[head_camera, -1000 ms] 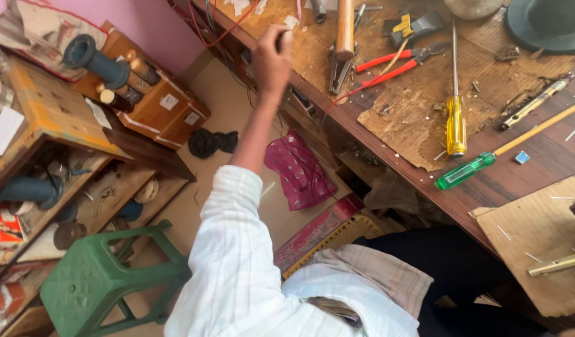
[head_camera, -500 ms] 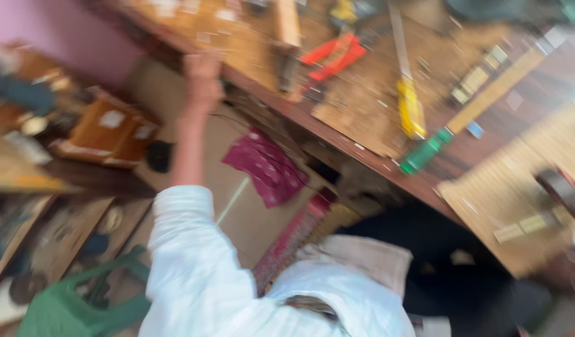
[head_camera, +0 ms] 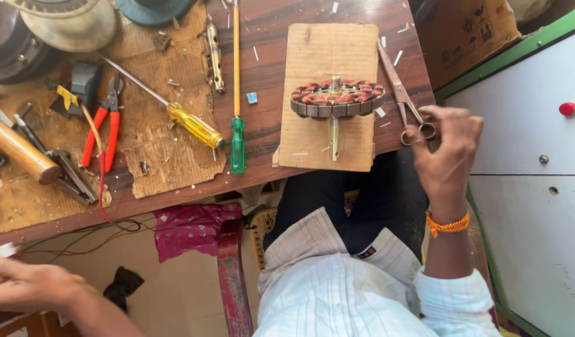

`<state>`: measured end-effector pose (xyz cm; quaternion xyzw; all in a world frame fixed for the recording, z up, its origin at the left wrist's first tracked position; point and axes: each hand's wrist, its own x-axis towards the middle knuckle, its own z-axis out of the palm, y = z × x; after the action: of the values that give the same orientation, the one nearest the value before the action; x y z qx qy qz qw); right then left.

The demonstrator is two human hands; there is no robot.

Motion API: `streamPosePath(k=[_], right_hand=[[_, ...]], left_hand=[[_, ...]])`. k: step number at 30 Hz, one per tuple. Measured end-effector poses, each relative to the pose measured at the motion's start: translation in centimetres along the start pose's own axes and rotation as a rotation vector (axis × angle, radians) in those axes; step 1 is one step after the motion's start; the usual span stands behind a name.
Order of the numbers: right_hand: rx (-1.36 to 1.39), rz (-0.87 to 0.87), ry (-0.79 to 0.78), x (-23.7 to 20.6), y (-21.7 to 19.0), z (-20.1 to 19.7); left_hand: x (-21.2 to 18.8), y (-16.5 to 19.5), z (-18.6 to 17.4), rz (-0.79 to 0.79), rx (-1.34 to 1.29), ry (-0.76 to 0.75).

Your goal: The person cuts small white rectangular pieces with scissors and inserts them into slots on a circular motor stator assembly. The person repeats this process for multiple slots around the stator.

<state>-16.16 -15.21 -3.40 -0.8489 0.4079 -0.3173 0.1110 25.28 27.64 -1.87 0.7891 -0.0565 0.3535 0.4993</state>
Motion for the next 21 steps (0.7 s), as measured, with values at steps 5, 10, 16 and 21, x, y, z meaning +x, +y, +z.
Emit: streamPosePath(k=[5,10,16,21], right_hand=[[-0.019,-0.005,-0.079,-1.3,-0.3,-1.7],[-0.078,0.055,-0.139,-2.2,-0.7,-3.3],[-0.045,0.272,-0.266,-1.2,-2.2,-5.1],[-0.029,0.393,-0.317,0.4,-3.1,-5.3]], left_hand=[[-11.5,11.3,2.3,-0.301,-0.557,-0.570],[-18.8,18.8,5.4,-0.433,-0.754,-0.941],[-24.1,19.4,7.7,-0.824,-1.103,-1.350],[-26.1,19.7,8.3,-0.870,-1.012,-1.603]])
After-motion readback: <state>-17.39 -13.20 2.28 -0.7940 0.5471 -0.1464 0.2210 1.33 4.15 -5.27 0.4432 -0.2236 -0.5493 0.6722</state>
